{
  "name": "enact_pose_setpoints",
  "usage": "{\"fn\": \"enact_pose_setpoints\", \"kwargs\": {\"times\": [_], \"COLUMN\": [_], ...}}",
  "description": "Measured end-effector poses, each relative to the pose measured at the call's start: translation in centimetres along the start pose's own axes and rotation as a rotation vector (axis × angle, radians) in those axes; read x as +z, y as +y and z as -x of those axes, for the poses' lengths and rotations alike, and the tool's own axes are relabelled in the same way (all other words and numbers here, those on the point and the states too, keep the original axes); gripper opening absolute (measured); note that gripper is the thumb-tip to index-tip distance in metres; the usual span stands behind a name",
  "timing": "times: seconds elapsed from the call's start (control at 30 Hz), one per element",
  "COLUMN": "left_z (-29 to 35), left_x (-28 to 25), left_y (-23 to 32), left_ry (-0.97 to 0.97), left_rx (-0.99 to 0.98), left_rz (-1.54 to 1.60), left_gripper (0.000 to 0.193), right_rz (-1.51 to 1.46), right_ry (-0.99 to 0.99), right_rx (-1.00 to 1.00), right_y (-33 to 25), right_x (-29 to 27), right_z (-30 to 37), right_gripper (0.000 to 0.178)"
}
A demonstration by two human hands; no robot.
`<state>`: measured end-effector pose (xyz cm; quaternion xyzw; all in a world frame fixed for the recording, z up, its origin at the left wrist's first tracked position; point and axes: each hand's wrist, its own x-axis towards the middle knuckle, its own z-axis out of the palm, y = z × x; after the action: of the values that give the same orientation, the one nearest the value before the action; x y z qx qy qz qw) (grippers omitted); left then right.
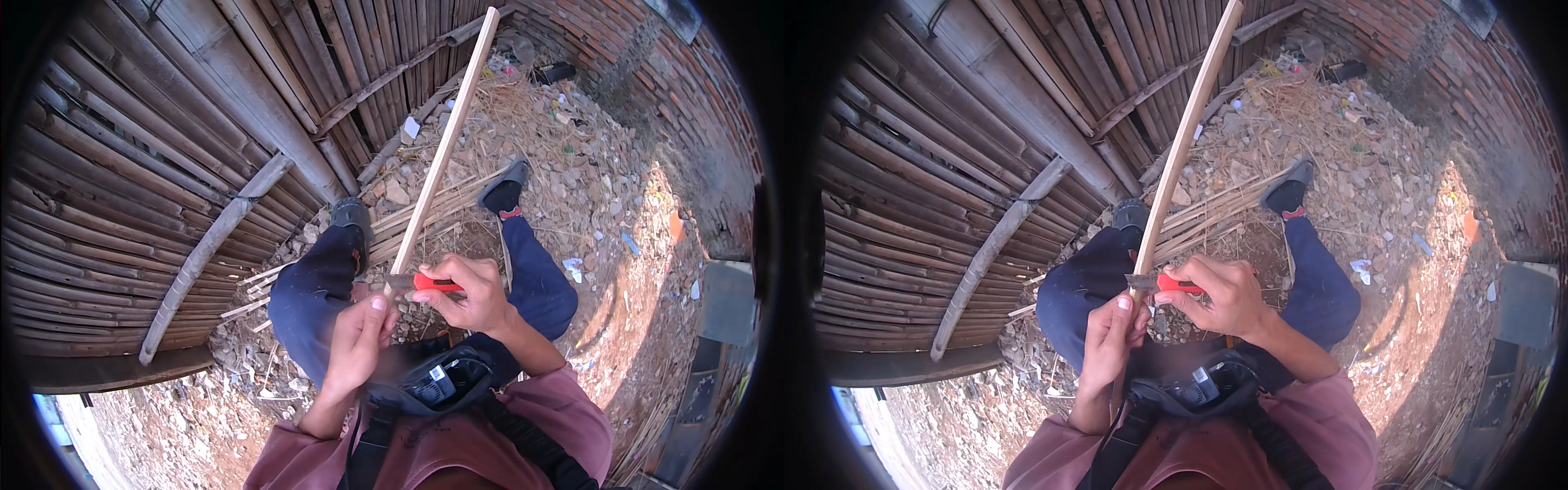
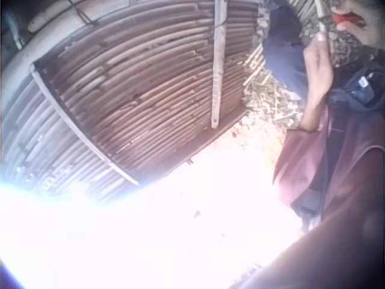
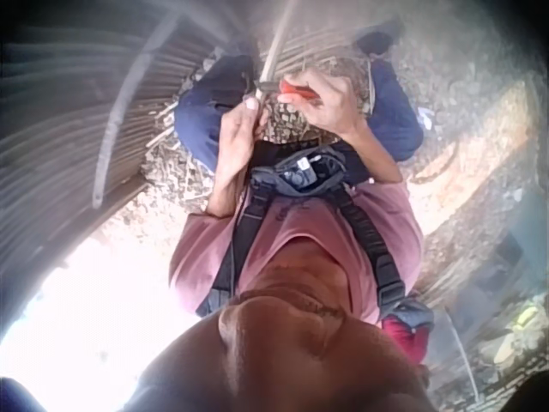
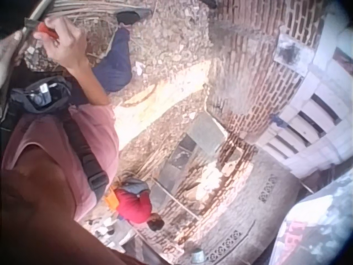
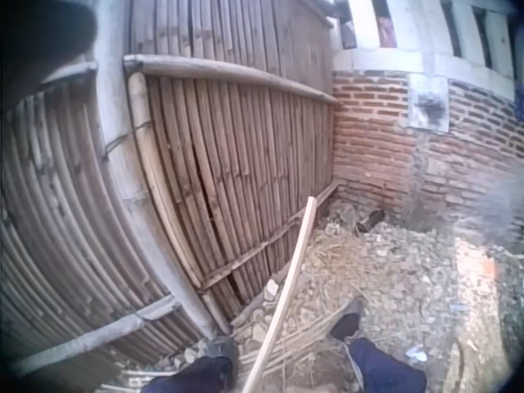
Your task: The person shaves thin layers off a long wooden stick using a red utility knife, repeatedly pulling the blade along the surface to smooth it.
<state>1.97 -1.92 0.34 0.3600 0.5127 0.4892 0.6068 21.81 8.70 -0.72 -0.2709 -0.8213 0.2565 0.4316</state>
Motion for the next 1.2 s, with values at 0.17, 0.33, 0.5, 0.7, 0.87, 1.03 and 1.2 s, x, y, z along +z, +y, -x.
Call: {"fn": "enact_pose_setpoints", "kwargs": {"times": [0.17,0.33,0.5,0.7,0.87,1.03,1.2], "left_z": [-0.3,-0.3,0.0,0.4,0.3,0.3,0.5], "left_x": [0.6,0.8,0.8,1.0,1.1,0.5,0.4], "left_y": [-0.1,0.6,0.3,0.0,0.4,0.0,-0.4], "left_ry": [0.013,0.03,0.043,0.034,0.056,0.047,0.037], "left_rx": [0.151,0.057,0.071,0.069,0.082,0.05,-0.004], "left_rz": [-0.133,-0.033,-0.012,-0.026,-0.033,0.006,0.003], "left_gripper": [0.042,0.029,0.023,0.03,0.03,0.032,0.032], "right_rz": [0.019,0.058,0.137,0.186,0.229,0.24,0.315], "right_ry": [0.026,0.038,0.078,0.112,0.105,0.084,0.208], "right_rx": [-0.048,-0.06,-0.103,-0.134,-0.195,-0.18,-0.094], "right_y": [-0.4,-0.5,-0.8,0.0,0.4,0.8,2.1], "right_x": [0.0,-0.2,-0.6,-1.7,-1.8,-1.2,-1.9], "right_z": [-0.1,0.0,-0.2,-1.2,-1.9,-1.9,-2.6], "right_gripper": [0.029,0.029,0.028,0.026,0.028,0.029,0.026]}}
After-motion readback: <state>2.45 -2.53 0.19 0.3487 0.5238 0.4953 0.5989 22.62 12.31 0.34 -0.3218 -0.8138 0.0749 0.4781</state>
